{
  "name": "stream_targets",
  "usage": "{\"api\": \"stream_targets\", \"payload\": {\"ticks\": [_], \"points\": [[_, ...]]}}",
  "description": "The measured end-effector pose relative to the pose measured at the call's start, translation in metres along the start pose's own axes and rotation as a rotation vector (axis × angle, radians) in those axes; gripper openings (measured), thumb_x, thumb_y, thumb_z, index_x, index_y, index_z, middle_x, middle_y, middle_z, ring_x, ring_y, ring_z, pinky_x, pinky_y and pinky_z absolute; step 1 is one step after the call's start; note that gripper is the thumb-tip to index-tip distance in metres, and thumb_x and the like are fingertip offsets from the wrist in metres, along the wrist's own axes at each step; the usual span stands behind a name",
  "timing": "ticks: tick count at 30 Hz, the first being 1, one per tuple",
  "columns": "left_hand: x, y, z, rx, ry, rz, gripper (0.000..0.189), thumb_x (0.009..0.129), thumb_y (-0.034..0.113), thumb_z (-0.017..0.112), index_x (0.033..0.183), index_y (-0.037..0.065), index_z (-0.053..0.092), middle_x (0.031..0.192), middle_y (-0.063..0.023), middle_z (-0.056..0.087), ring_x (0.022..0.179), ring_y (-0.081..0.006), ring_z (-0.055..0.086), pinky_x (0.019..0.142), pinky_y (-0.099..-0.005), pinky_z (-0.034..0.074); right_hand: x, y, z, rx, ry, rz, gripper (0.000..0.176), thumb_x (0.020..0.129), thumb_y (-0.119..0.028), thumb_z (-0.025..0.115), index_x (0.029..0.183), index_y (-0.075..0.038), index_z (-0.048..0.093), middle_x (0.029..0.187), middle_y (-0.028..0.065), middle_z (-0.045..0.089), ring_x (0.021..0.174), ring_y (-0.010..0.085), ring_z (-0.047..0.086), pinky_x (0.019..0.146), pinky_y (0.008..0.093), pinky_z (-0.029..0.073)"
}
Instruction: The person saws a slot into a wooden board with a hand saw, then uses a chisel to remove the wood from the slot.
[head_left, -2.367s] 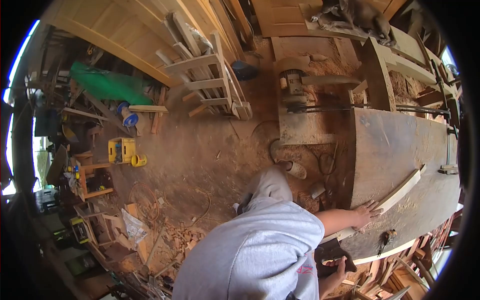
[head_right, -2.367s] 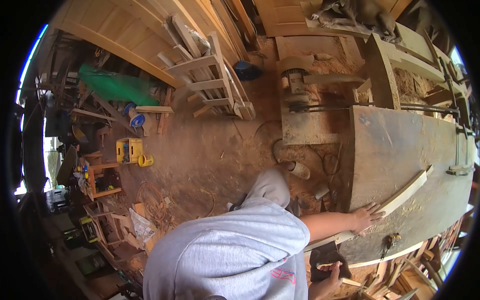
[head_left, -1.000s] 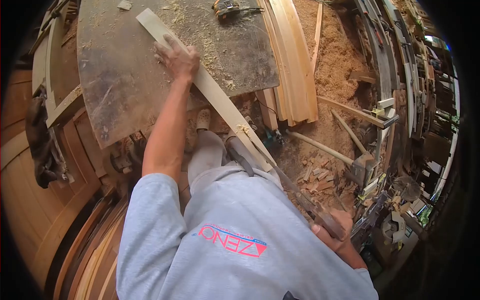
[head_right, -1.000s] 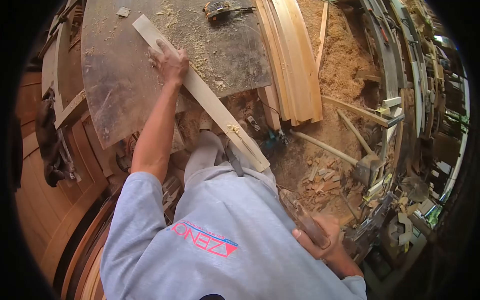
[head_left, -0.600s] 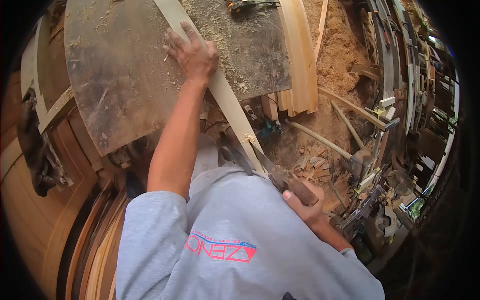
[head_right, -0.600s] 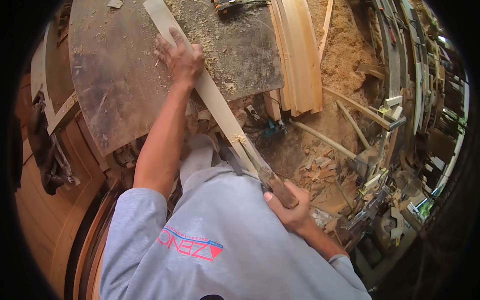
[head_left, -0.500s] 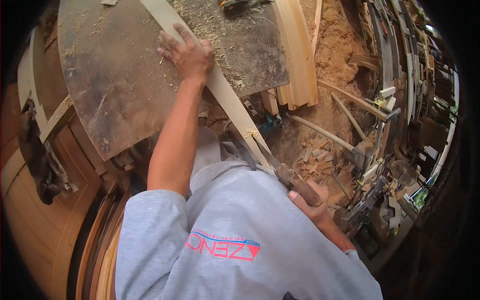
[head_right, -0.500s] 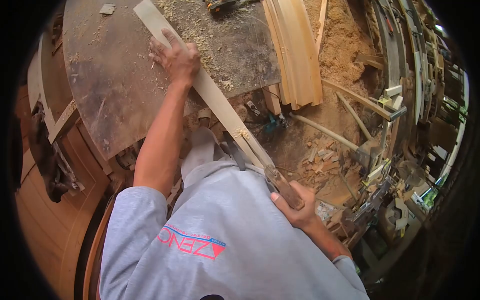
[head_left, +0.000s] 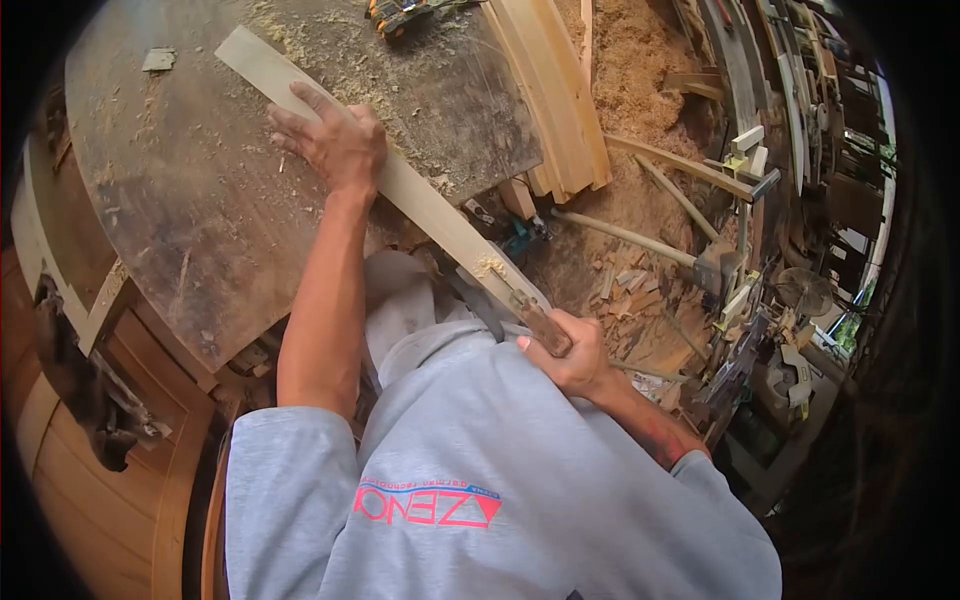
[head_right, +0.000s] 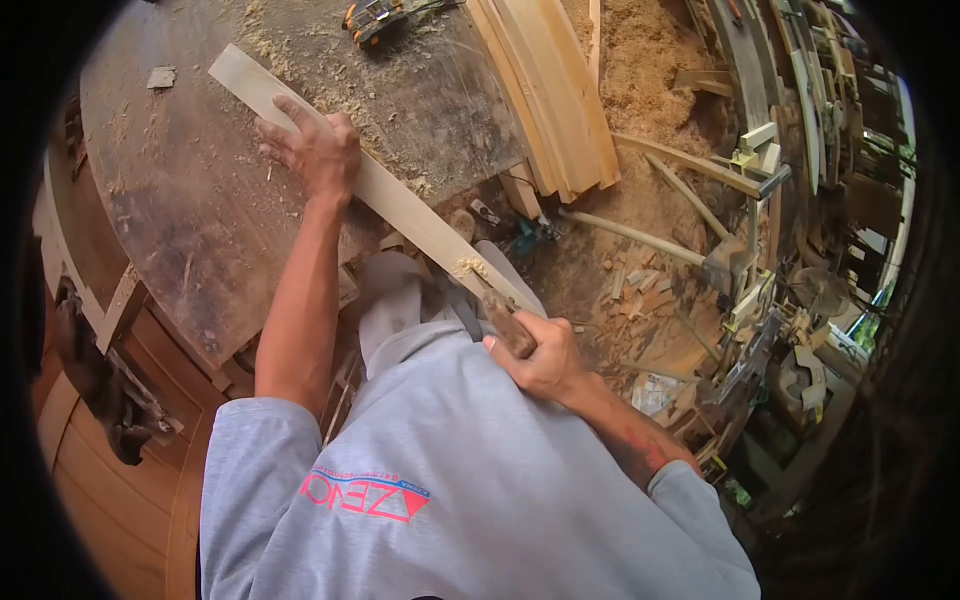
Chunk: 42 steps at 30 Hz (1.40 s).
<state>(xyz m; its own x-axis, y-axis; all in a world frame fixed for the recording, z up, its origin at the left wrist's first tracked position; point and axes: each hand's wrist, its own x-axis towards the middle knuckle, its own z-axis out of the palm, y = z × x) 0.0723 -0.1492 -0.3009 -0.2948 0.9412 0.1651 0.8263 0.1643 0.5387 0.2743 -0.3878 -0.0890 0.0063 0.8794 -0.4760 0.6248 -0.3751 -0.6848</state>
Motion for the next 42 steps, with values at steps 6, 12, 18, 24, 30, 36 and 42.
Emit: {"api": "stream_targets", "payload": {"ticks": [6,12,18,24,30,36,42], "points": [[-0.006,0.002,-0.002,-0.022,0.011,0.015,0.082,0.086,0.028,0.053,0.149,-0.012,0.019,0.143,-0.0522,0.009,0.137,-0.0657,0.012,0.114,-0.067,0.013,-0.098,-0.098,-0.132,0.032,-0.108,-0.067,0.021,0.075,-0.015,0.077,0.08,0.003,0.067,0.058,0.0075,0.057,0.046,0.019,0.056,0.044,0.0315,0.042],[-0.003,0.001,-0.002,0.012,-0.002,0.016,0.079,0.089,0.031,0.047,0.15,-0.012,0.018,0.144,-0.0522,0.009,0.139,-0.0639,0.013,0.115,-0.0641,0.012,-0.031,-0.052,-0.041,-0.065,-0.161,-0.02,0.023,0.08,-0.018,0.077,0.075,-0.001,0.062,0.054,0.0098,0.054,0.044,0.0209,0.054,0.045,0.0327,0.042],[0.003,0.003,0.003,-0.04,0.0,0.006,0.082,0.086,0.027,0.051,0.151,-0.011,0.017,0.144,-0.0525,0.008,0.142,-0.0608,0.008,0.117,-0.063,0.008,-0.073,-0.044,-0.083,-0.152,-0.17,-0.082,0.019,0.077,-0.015,0.077,0.076,-0.002,0.062,0.055,0.0092,0.053,0.044,0.0213,0.054,0.045,0.0334,0.042],[0.001,0.006,0.0,-0.031,-0.031,0.01,0.082,0.089,0.031,0.048,0.151,-0.012,0.014,0.145,-0.0526,0.006,0.143,-0.0598,0.006,0.117,-0.0611,0.005,-0.107,-0.021,-0.089,-0.109,-0.184,-0.129,0.018,0.075,-0.013,0.076,0.074,-0.003,0.062,0.055,0.0101,0.053,0.044,0.0225,0.054,0.044,0.0347,0.042],[-0.003,-0.001,0.004,0.047,-0.096,0.04,0.082,0.089,0.031,0.048,0.15,-0.012,0.015,0.144,-0.0532,0.008,0.142,-0.06,0.008,0.117,-0.0623,0.006,-0.021,0.001,-0.033,0.031,-0.114,-0.054,0.027,0.079,-0.016,0.077,0.07,-0.003,0.055,0.053,0.0104,0.05,0.043,0.0216,0.051,0.044,0.0344,0.039],[-0.001,-0.001,0.006,0.029,-0.044,0.004,0.082,0.088,0.031,0.046,0.147,-0.017,0.015,0.145,-0.0472,0.02,0.14,-0.0627,0.009,0.114,-0.0676,0.009,-0.084,-0.052,-0.115,-0.082,-0.271,-0.136,0.018,0.075,-0.013,0.076,0.073,-0.003,0.062,0.053,0.0085,0.052,0.041,0.0198,0.053,0.042,0.0331,0.039],[0.0,-0.004,0.011,0.044,-0.011,0.034,0.081,0.088,0.031,0.047,0.148,-0.015,0.016,0.146,-0.0447,0.021,0.139,-0.0619,0.011,0.113,-0.0697,0.01,-0.017,-0.022,-0.043,-0.034,-0.222,-0.052,0.024,0.078,-0.016,0.076,0.072,-0.003,0.056,0.053,0.0109,0.052,0.043,0.0267,0.055,0.042,0.0357,0.041]]}}
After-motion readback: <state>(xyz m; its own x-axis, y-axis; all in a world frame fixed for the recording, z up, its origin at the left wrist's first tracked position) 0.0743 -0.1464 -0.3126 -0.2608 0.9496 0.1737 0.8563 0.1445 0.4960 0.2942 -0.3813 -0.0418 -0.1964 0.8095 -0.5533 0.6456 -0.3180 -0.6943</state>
